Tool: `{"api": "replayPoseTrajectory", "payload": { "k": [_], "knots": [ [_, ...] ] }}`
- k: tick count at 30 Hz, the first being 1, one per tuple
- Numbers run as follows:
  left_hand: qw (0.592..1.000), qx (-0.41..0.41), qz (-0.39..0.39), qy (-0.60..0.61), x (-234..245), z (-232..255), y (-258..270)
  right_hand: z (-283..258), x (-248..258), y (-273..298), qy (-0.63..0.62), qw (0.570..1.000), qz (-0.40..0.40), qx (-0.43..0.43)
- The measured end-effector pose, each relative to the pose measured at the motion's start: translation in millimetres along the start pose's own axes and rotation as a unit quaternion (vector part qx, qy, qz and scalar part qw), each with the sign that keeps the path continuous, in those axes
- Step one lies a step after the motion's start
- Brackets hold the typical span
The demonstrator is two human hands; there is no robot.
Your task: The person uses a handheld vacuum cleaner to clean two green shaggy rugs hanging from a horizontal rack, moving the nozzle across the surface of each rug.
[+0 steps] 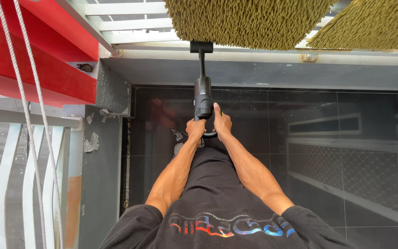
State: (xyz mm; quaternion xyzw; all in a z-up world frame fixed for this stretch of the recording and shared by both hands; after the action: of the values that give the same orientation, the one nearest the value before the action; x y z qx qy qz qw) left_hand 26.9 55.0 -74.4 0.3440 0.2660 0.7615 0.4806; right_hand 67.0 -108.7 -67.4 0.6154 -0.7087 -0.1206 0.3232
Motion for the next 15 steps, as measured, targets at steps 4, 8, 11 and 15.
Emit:
{"api": "replayPoseTrajectory", "payload": {
  "k": [4, 8, 11, 15],
  "knots": [
    [1.0, -0.02, 0.006, 0.01, 5.9, 9.6, 10.0, -15.2, 1.4, 9.5, -0.006, 1.0, 0.006, 0.019],
    [1.0, -0.028, 0.009, 0.004, 10.0, 18.3, 14.9, -26.8, 3.0, 17.4, -0.014, 0.999, 0.017, 0.039],
    [0.999, -0.043, 0.004, 0.013, 11.1, 23.6, 20.9, -31.2, 4.2, 22.3, -0.006, 0.999, 0.017, 0.04],
    [0.998, -0.054, 0.009, 0.013, 16.4, 32.3, 29.0, -41.9, 7.1, 32.2, -0.023, 0.998, 0.025, 0.049]
  ]
}}
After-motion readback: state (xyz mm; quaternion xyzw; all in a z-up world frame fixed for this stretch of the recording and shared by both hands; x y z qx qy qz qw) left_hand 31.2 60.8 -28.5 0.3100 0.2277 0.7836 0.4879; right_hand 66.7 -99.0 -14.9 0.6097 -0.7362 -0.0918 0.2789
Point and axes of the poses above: each hand's wrist, its own y-axis away from the middle knuckle, its own x-axis out of the back of the hand, z = x × y, the point moved 8 cm from there along -y, towards the middle knuckle, and after that the axes turned 5 degrees about x, right-handed, at the moved point
